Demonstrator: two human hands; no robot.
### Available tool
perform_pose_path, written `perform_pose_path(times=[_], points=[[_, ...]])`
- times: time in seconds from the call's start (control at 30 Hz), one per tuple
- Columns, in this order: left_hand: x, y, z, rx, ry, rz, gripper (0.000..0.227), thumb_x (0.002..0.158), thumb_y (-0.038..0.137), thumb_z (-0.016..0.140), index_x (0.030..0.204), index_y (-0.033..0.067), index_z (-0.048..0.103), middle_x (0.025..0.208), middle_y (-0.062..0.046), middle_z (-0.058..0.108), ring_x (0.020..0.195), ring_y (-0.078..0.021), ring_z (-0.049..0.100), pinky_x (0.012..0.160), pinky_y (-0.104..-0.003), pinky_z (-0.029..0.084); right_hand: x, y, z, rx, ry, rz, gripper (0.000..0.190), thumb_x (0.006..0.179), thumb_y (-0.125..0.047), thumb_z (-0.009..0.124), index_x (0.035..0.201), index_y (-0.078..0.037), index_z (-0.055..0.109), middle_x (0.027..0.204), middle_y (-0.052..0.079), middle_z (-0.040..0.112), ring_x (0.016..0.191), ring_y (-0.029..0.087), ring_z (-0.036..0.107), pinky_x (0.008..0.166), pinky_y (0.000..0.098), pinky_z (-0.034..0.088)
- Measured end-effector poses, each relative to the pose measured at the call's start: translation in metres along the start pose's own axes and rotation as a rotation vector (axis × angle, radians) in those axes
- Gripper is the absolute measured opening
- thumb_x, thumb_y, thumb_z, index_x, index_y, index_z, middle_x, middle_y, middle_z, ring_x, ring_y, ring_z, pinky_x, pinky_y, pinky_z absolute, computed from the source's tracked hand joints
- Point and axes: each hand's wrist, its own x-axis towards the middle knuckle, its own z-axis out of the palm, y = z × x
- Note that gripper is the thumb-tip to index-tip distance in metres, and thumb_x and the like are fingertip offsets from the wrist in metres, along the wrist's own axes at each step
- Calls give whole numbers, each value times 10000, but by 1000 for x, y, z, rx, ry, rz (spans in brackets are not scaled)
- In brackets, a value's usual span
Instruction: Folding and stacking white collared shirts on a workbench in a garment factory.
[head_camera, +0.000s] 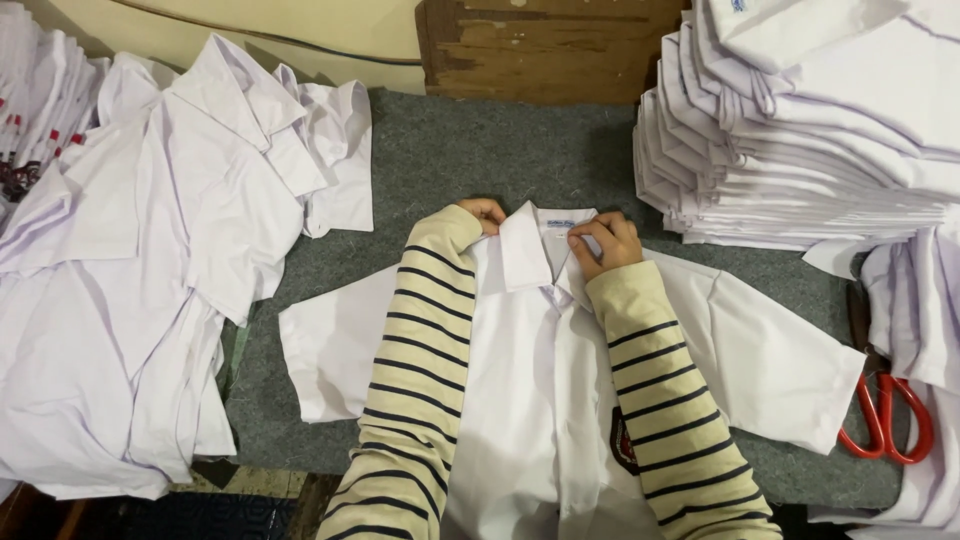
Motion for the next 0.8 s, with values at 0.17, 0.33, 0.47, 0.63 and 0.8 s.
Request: perform_pose_path(times=[0.17, 0.33, 0.47, 0.63, 0.8], points=[[10, -14, 0, -10, -6, 29, 237, 857, 99, 729, 1069, 205, 750, 912, 21, 715, 805, -120, 654, 735, -287, 546, 0, -2, -2, 27, -17, 27, 63, 894, -324, 813, 950, -318, 785, 1005, -57, 621, 913, 219, 626, 874, 342, 550], [3, -6, -2, -35, 63, 8, 240, 948, 97, 578, 1027, 217, 770, 889, -44, 765, 767, -151, 721, 697, -278, 558, 0, -4, -1, 4, -5, 36, 79, 878, -313, 820, 948, -295, 786, 1001, -49, 623, 911, 220, 634, 857, 348, 563], [-6, 17, 9, -86, 177, -84, 282, 1014, 326, 554, 1120, 158, 754, 939, -131, 762, 764, -227, 719, 660, -325, 571, 0, -7, -1, 19, -5, 62, 76, 867, -291, 827, 928, -276, 785, 992, -37, 632, 920, 235, 641, 863, 354, 570], [-50, 101, 31, 378, 246, -275, 455, 842, 715, 665, 1125, 369, 747, 1083, 59, 772, 1051, -173, 729, 878, -318, 585, -1, 4, 6, 59, -2, 102, 79, 937, -228, 742, 992, -283, 752, 1029, -61, 624, 894, 204, 627, 842, 333, 575], [-50, 121, 44, 576, 250, -378, 438, 806, 723, 678, 1123, 423, 717, 1081, 163, 750, 1033, -103, 723, 854, -289, 592, -3, 19, 6, 38, 86, 84, 240, 920, -156, 729, 1130, -272, 725, 1112, -1, 584, 970, 261, 613, 881, 374, 567]])
